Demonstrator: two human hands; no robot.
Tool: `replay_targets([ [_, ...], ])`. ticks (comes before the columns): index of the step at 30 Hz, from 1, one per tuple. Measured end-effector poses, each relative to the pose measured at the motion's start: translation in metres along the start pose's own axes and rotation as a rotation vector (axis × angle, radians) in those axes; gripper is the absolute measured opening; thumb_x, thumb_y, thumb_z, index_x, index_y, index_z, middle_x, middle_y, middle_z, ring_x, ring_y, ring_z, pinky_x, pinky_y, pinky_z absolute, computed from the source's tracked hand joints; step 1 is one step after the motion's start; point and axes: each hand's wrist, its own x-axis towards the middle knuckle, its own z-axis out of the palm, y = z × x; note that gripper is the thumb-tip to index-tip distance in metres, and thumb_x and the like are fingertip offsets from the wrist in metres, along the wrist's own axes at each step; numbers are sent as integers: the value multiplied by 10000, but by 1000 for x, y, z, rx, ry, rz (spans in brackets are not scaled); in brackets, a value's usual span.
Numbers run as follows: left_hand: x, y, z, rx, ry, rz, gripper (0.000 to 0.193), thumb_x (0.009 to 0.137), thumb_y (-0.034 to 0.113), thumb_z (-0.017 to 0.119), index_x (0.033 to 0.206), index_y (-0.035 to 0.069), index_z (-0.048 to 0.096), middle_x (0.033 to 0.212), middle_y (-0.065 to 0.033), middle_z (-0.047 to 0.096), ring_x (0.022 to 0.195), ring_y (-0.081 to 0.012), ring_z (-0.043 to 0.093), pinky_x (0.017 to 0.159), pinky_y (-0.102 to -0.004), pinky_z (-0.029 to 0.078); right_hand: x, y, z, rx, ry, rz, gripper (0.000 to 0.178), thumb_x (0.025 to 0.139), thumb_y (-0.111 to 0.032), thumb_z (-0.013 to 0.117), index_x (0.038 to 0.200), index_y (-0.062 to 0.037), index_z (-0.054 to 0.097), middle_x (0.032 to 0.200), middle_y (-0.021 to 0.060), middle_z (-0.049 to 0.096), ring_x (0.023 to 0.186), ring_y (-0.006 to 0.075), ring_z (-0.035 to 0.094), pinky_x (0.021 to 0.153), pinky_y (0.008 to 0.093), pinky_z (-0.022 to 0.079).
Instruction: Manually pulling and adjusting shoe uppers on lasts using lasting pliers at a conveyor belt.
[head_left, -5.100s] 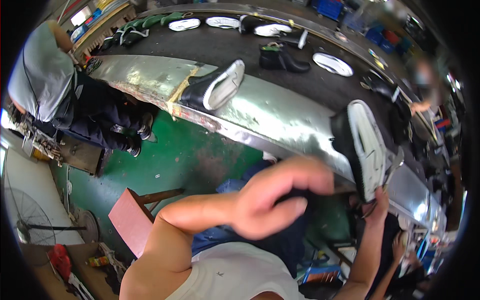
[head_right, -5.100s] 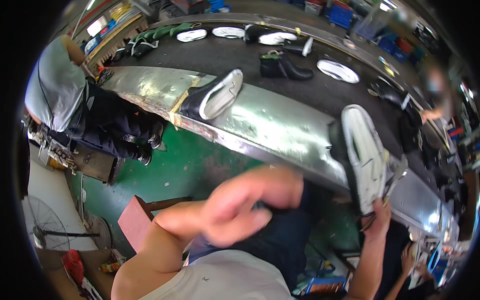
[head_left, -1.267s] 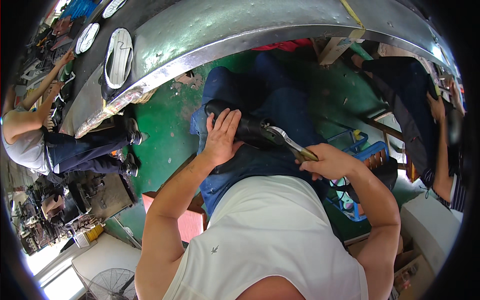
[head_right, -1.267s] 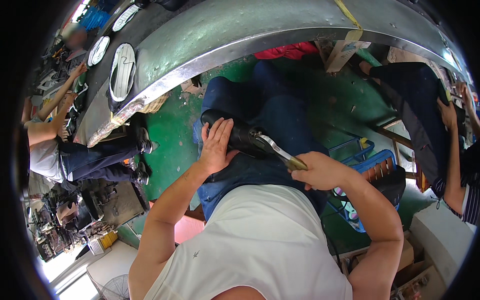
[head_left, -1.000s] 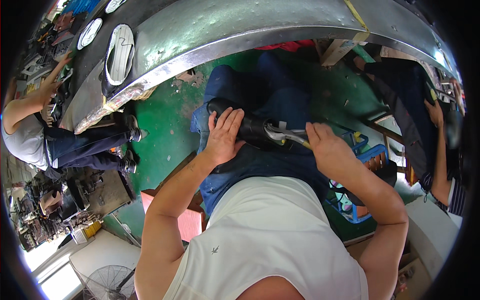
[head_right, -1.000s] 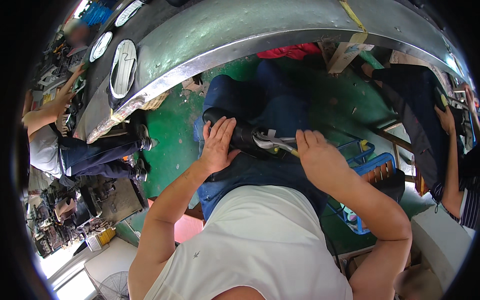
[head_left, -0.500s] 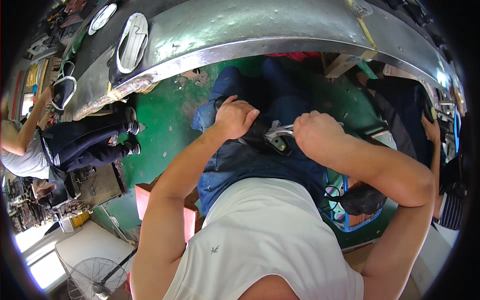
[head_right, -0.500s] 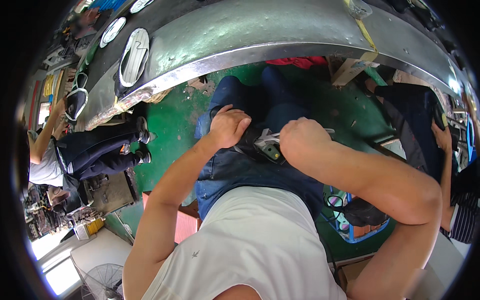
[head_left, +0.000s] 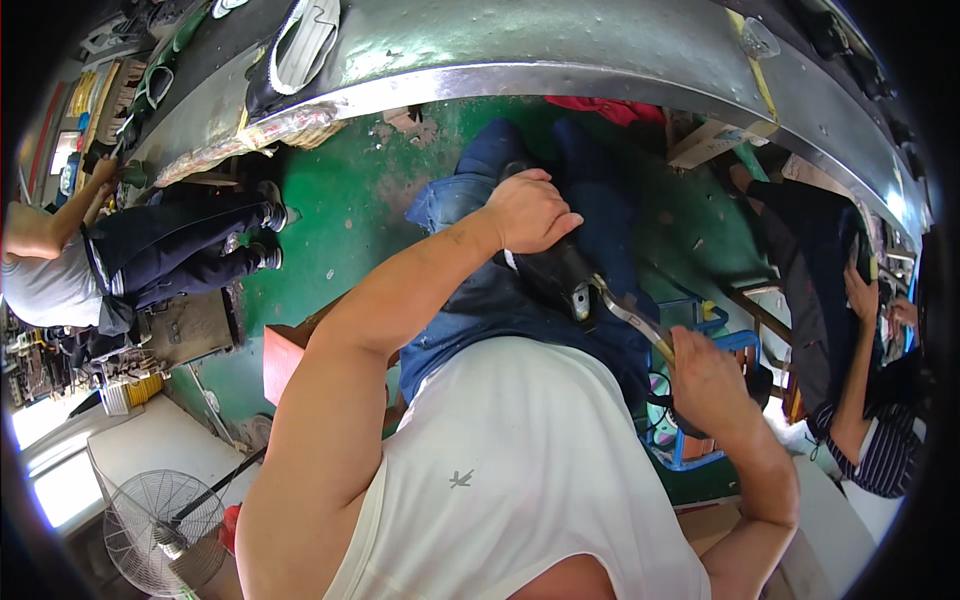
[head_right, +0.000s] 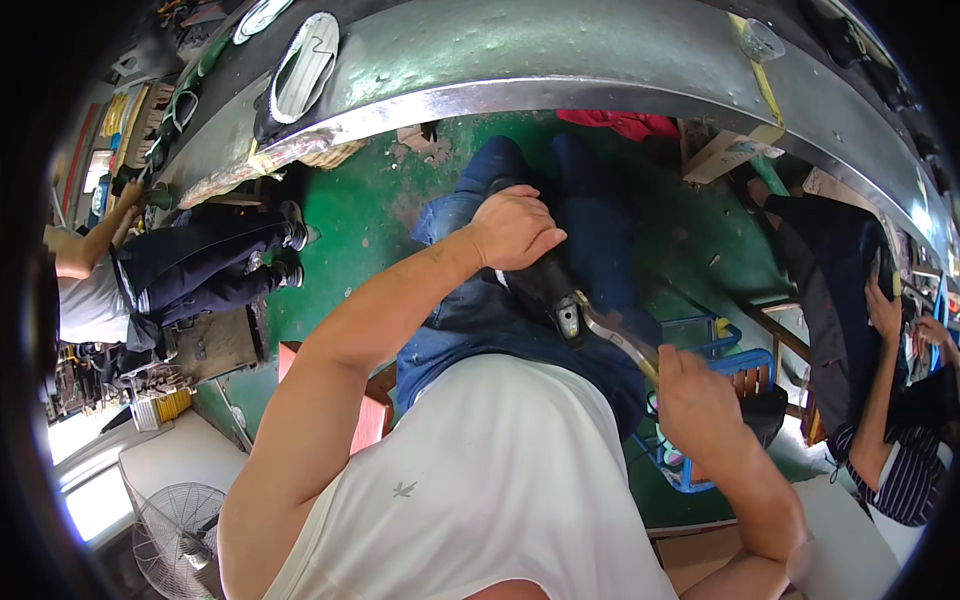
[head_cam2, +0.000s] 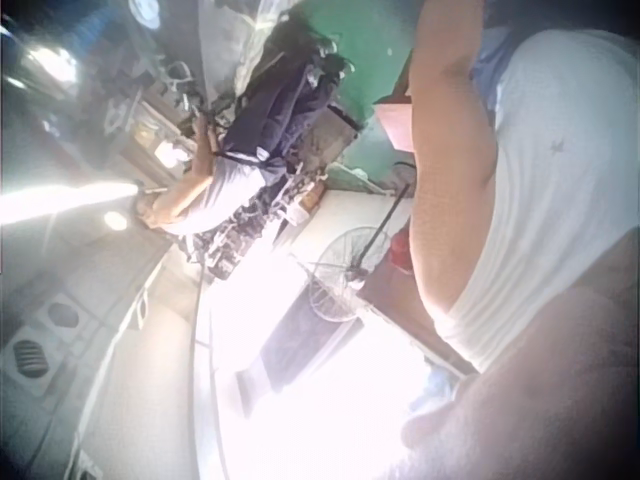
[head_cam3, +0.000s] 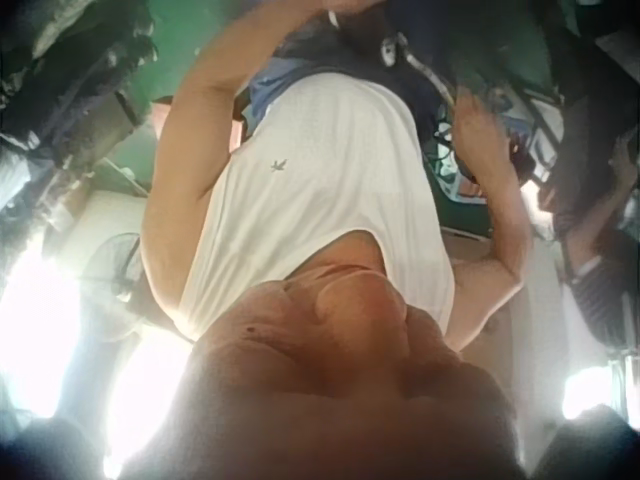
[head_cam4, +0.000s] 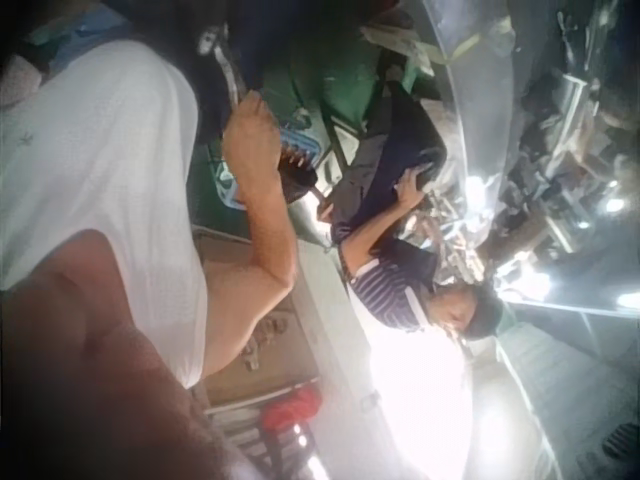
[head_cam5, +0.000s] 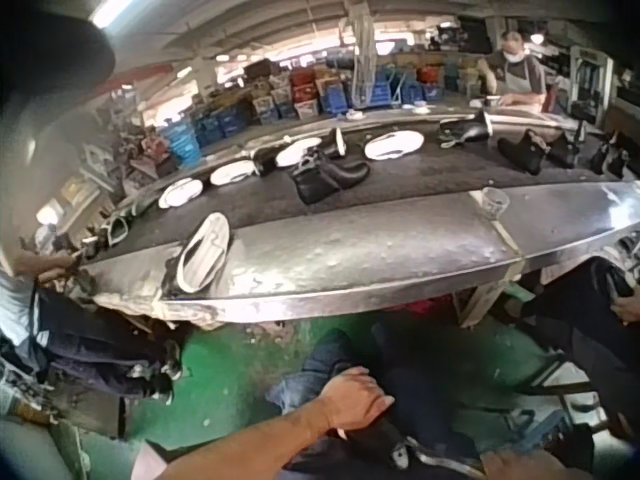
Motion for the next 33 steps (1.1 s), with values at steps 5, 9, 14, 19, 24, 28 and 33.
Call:
replay_targets([
  [5, -10, -9, 12, 26, -96, -113, 427, 1041, 325, 431, 864, 94, 743, 878, -109, 727, 973, -290, 672, 1065, -443, 415, 26, 2, 21, 77, 36, 8, 330, 837, -67, 628, 1137, 35, 538, 958, 186, 647, 882, 355, 685, 731, 437, 568],
  [9, -18, -15, 14, 23, -130, -185, 428, 1045, 320, 424, 874, 94, 744, 906, -120, 727, 985, -294, 670, 1067, -448, 412, 78, -15, 4, 32, -4, -91, 260, 864, -112, 637, 1073, 31, 579, 943, 186, 656, 874, 344, 686, 712, 441, 551],
  [14, -11, -19, 14, 82, -23, -54, 438, 1036, 338, 443, 844, 87, 746, 900, -135, 726, 969, -323, 667, 1050, -450, 428, 27, 11, 5, 68, -33, -6, 304, 894, -161, 653, 1112, 39, 581, 889, 201, 661, 838, 367, 687, 772, 493, 529],
  [19, 3, -12, 13, 26, -228, -199, 419, 1028, 339, 478, 839, 76, 744, 877, -153, 721, 938, -348, 667, 1032, -456, 444, 26, 15, 51, 283, 69, 90, 316, 894, -143, 647, 1150, 29, 575, 955, 216, 660, 893, 414, 671, 808, 523, 524],
  [24, -8, -13, 35, -212, 80, -152, 393, 1052, 322, 451, 945, 69, 733, 1014, -107, 724, 1067, -288, 658, 1105, -479, 377, 36, 25, 59, 409, 157, 7, 462, 892, -70, 635, 1325, 47, 527, 1198, 290, 626, 1097, 461, 617, 958, 485, 501],
  [28, -15, -8, 35, -230, 35, -243, 407, 1063, 315, 428, 942, 88, 743, 1019, -81, 728, 1099, -253, 650, 1149, -475, 314, 28, 33, 53, 393, 146, 5, 503, 889, -61, 625, 1356, 79, 504, 1280, 262, 596, 1168, 419, 597, 995, 456, 501],
  [33, -14, -8, 33, -264, 6, -232, 441, 1077, 341, 389, 973, 97, 741, 1008, -70, 722, 1111, -239, 639, 1161, -468, 291, 44, 32, 44, 155, 287, -33, 509, 862, -34, 624, 1347, 74, 517, 1245, 229, 610, 1146, 385, 612, 980, 428, 517],
])
